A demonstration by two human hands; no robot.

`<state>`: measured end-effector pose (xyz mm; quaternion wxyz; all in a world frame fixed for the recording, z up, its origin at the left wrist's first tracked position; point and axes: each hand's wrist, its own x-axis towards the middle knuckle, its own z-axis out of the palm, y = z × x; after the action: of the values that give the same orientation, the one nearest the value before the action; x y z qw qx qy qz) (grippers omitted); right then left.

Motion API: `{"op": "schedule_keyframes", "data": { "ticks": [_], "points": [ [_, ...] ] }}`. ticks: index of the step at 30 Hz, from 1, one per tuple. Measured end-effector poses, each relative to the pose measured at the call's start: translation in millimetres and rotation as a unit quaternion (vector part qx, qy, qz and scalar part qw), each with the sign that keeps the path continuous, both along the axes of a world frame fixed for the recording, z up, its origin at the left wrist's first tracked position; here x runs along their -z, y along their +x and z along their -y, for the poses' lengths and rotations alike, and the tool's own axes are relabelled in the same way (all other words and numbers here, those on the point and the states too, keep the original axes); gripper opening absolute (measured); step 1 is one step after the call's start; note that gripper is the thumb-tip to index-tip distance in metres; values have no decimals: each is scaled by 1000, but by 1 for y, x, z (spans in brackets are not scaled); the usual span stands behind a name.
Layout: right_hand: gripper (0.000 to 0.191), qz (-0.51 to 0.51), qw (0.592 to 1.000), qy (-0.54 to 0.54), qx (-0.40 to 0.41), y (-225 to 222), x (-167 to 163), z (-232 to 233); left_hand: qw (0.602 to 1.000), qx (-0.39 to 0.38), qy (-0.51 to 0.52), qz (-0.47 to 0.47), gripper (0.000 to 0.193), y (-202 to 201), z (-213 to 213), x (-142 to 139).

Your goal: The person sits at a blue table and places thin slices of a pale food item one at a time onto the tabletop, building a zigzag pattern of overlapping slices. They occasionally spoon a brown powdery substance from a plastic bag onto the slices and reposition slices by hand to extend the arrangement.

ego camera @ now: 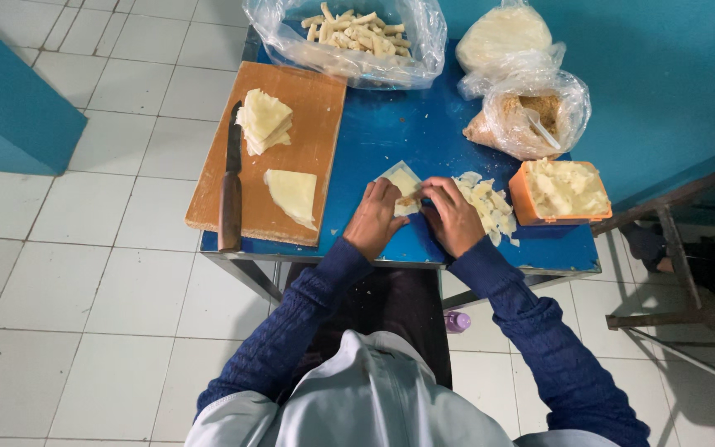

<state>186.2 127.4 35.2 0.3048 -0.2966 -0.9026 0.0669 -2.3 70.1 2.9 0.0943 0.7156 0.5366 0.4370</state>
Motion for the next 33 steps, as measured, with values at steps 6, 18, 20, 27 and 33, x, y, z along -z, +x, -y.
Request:
{"op": "schedule_keyframes", "data": {
  "ticks": [6, 18, 20, 27, 33],
  "points": [
    [37, -35, 999, -7, -29, -1, 1, 0, 1000, 1, 5, 8, 45, 0, 2, 0],
    [11, -46, 999, -20, -6, -7, -1, -10, 1000, 0, 6, 2, 44, -2, 5, -6],
    [12, -56, 998, -31, 1, -8, 0, -16, 1000, -5, 8, -7, 43, -2, 5, -8],
    [10, -62, 997, -45, 23, -19, 9, -33, 999, -21, 35, -33, 25, -5, -2, -10],
    [9, -49, 998, 13, 23, -28, 13, -32, 998, -41, 43, -29, 3, -12, -24, -6]
  ]
}}
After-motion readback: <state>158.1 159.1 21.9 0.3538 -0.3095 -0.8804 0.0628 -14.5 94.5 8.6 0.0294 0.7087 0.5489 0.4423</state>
